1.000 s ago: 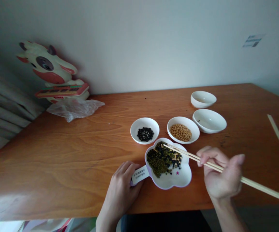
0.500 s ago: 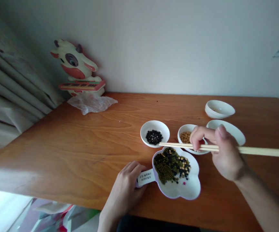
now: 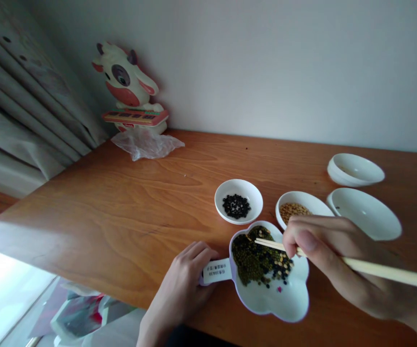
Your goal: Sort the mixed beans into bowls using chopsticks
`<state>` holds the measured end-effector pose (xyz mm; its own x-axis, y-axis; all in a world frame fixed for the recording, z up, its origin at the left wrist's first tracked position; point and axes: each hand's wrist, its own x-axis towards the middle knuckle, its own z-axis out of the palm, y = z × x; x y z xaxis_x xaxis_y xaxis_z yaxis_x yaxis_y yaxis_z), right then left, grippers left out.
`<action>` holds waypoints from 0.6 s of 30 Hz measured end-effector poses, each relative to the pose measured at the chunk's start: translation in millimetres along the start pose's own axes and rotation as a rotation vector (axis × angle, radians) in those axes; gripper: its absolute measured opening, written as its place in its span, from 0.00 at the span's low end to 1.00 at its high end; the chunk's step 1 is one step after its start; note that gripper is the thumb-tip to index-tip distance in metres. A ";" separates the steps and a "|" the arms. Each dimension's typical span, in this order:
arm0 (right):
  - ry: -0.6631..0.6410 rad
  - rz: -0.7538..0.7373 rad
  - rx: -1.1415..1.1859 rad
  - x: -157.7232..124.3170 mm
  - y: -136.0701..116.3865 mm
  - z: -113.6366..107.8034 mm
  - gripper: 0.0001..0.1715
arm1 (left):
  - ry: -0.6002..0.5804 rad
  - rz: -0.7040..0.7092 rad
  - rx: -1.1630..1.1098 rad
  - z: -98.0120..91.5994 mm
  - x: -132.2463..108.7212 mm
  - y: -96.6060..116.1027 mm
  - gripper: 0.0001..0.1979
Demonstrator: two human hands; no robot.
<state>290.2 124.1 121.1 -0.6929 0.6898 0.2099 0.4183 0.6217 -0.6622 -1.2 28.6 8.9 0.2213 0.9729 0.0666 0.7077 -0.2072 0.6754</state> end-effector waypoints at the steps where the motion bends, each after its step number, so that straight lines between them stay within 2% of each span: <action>1: 0.015 -0.003 0.009 -0.2 -1.2 2.4 0.24 | -0.002 -0.001 0.004 0.0 -0.1 -0.1 0.13; 6: 0.054 0.062 0.070 -2.2 -3.0 5.4 0.27 | -0.016 -0.001 -0.013 -0.9 1.0 0.4 0.13; 10: 0.015 0.101 0.143 -4.8 -1.7 5.0 0.34 | -0.032 0.002 -0.044 -1.5 2.0 -0.5 0.14; 15: -0.062 -0.017 0.180 -0.7 -0.2 10.9 0.37 | -0.027 0.002 -0.051 -1.2 0.7 -1.7 0.15; 18: -0.098 -0.021 0.172 3.1 1.0 14.7 0.37 | -0.027 0.001 -0.060 -1.5 0.5 -0.8 0.16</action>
<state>279.9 121.4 110.5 -0.7579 0.6327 0.1591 0.3024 0.5569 -0.7736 -2.7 29.4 9.5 0.2409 0.9694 0.0478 0.6658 -0.2009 0.7186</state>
